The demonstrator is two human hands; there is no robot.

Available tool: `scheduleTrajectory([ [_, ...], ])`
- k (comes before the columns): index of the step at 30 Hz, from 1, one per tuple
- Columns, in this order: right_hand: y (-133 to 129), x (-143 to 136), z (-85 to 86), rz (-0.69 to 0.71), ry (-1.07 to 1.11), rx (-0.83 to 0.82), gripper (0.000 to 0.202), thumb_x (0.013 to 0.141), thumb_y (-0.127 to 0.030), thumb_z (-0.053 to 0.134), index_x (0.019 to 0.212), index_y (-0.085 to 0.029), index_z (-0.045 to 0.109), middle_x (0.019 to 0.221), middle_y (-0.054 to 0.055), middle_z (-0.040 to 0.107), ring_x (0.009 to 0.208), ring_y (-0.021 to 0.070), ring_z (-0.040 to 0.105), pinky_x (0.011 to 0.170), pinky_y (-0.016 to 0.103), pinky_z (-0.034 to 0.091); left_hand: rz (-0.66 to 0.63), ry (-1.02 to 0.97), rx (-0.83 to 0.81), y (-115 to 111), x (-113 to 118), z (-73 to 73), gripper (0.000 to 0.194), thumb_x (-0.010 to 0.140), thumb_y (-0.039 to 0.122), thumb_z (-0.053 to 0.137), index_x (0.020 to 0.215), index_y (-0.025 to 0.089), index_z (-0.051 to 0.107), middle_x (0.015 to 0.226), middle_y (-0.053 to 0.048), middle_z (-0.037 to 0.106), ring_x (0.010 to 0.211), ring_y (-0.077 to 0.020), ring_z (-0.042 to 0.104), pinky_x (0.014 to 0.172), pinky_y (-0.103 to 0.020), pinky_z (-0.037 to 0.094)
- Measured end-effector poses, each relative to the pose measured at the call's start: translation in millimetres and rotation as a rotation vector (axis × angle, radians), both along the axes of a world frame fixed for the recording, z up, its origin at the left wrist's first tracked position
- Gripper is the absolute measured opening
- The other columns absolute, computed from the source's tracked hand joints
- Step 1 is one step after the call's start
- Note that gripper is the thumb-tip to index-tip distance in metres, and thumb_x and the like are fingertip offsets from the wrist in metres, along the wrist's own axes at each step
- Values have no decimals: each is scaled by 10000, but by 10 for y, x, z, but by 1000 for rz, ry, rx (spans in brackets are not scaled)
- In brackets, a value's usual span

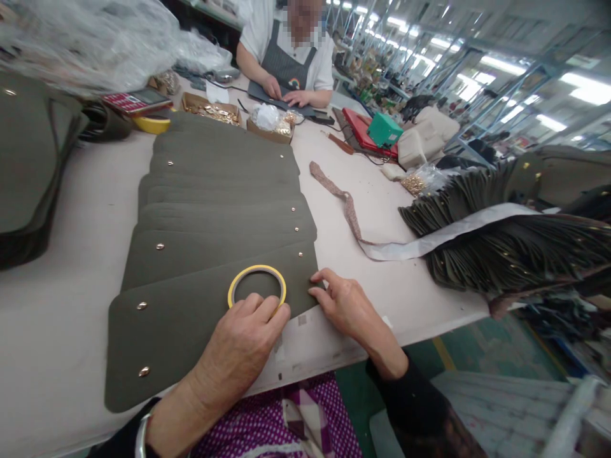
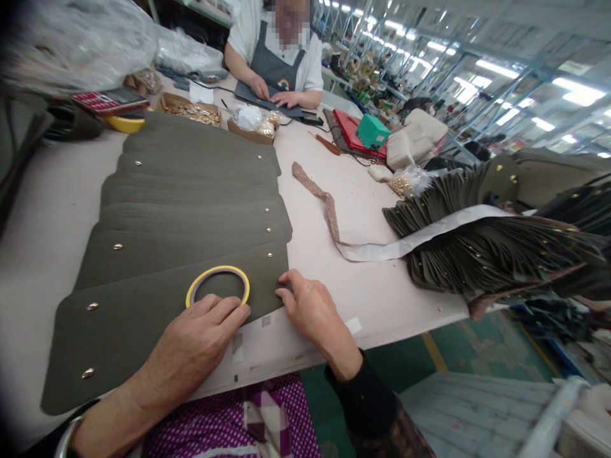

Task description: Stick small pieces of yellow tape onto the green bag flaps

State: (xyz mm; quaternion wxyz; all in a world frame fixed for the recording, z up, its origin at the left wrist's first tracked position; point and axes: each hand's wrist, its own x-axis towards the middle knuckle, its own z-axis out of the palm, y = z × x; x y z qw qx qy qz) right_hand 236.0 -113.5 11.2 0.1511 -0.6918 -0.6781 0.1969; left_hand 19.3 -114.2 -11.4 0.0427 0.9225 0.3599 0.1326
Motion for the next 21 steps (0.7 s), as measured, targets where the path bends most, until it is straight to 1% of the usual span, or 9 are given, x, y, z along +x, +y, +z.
scheduleTrajectory([
  [2,-23,84,-1,-30,16,79,256,847,-290,646,1080,-198,596,568,-43,607,520,143,571,540,236,408,-6,-2,-8,4,-4,9,66,859,165,595,911,203,585,868,-18,582,773,-224,471,679,-360,431],
  [4,-61,164,-2,25,56,212,159,877,-281,616,1004,-187,603,628,-20,622,565,138,581,578,240,444,-12,-5,-21,10,-7,14,70,863,163,590,921,201,584,886,-21,586,788,-225,476,693,-360,434],
  [5,-81,191,-2,103,58,275,89,902,-254,579,947,-184,610,689,5,640,625,141,598,622,246,466,-15,-5,-27,12,-8,15,70,865,162,587,923,201,583,890,-21,586,792,-225,477,698,-360,434],
  [6,-100,207,-2,204,35,324,92,924,-225,538,909,-180,617,758,33,655,698,149,612,672,256,482,-16,-5,-31,12,-9,15,69,866,161,585,922,201,583,891,-20,586,795,-224,479,703,-361,434],
  [9,-119,187,-8,494,-141,365,193,957,-163,452,924,-154,642,883,91,668,839,187,610,761,302,501,-8,-7,-28,7,-10,9,72,865,150,583,915,202,585,885,-17,585,795,-222,479,704,-359,433],
  [11,-93,141,-8,575,-245,348,229,962,-140,426,940,-128,653,890,111,667,845,202,603,760,319,506,-4,-8,-28,3,-11,6,76,865,141,577,909,202,585,885,-17,585,793,-222,479,704,-359,434],
  [14,-9,77,17,554,-288,253,237,955,-131,435,918,-118,669,850,108,662,824,198,604,755,314,503,-13,-6,-31,5,-11,10,85,868,132,561,907,203,587,885,-20,587,787,-222,479,701,-361,440],
  [18,110,26,85,419,-246,73,165,918,-145,525,902,-132,689,829,87,676,764,176,623,741,282,487,-18,-2,-32,19,0,25,95,869,125,548,911,197,592,882,-31,595,786,-225,490,695,-361,454],
  [21,124,4,139,324,-194,21,126,894,-172,567,879,-156,691,839,74,695,780,176,640,748,275,473,-6,-21,-24,28,-7,25,114,867,108,535,909,194,597,856,-32,607,771,-225,509,688,-363,470],
])
